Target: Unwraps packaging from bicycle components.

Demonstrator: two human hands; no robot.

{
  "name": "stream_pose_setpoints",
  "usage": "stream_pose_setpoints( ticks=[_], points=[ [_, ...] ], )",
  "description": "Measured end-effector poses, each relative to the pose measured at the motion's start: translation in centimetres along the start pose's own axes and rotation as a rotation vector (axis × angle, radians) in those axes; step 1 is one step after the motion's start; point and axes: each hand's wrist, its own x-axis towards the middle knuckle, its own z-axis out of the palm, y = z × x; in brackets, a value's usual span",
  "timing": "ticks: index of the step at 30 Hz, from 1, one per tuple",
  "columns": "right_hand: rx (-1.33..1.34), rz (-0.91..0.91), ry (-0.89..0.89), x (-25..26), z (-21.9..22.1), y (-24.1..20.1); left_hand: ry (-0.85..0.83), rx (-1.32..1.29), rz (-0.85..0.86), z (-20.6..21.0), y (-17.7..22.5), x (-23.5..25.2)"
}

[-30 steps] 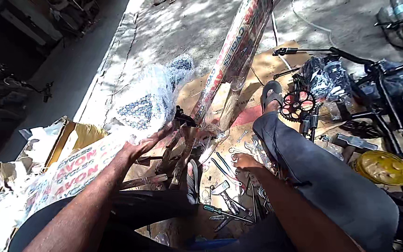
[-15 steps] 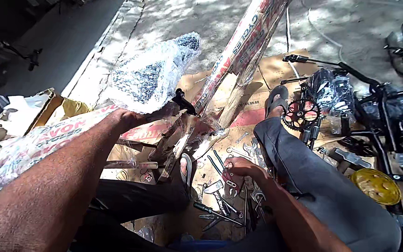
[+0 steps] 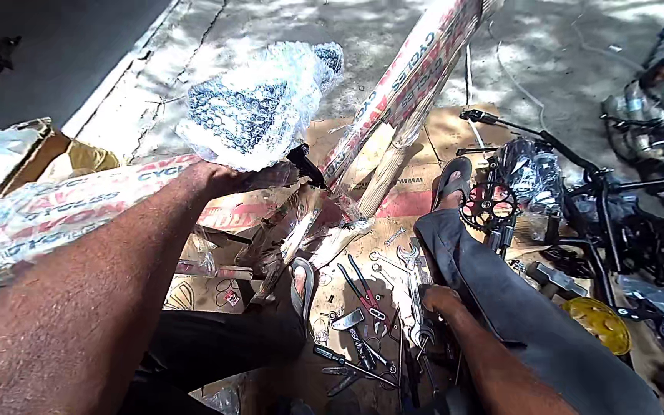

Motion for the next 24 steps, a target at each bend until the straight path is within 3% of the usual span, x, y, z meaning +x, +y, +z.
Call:
stream_pose_setpoints(
  ticks=[4,9,13,17,19,21,24],
  points=[
    [-0.019,0.025,-0.028,0.3,1.7,-0.4,0.006,-0.095,0.077,1.8,-2.1,1.6],
    [0.237,0.125,0.166,1.3,3.8,-0.2,-0.004,-0.302,-0.104,0.0,0.5,-1.1],
    [0.441,0.108,0.203,1.4,4.5,-1.0,-0.145,-0.233,-0.157,0.0,0.1,-1.2],
    [0.527,0.067,0.253,1.5,4.5,-2.8,-0.124,-0.142,-0.109,2.9,-2.2,-1.1],
    [0.573,-0.019,0.23,-0.2,2.7,-3.2,-0.171,-0.01,-0.144,3.7,-2.7,-1.1],
    [0.629,-0.175,0.226,-1.6,1.3,-3.3,-0.246,0.117,-0.127,2.6,-0.6,-2.5],
    [0.668,-0.435,0.283,-1.2,-0.2,-4.5,-0.184,-0.109,-0.194,0.2,3.7,-7.2]
  ],
)
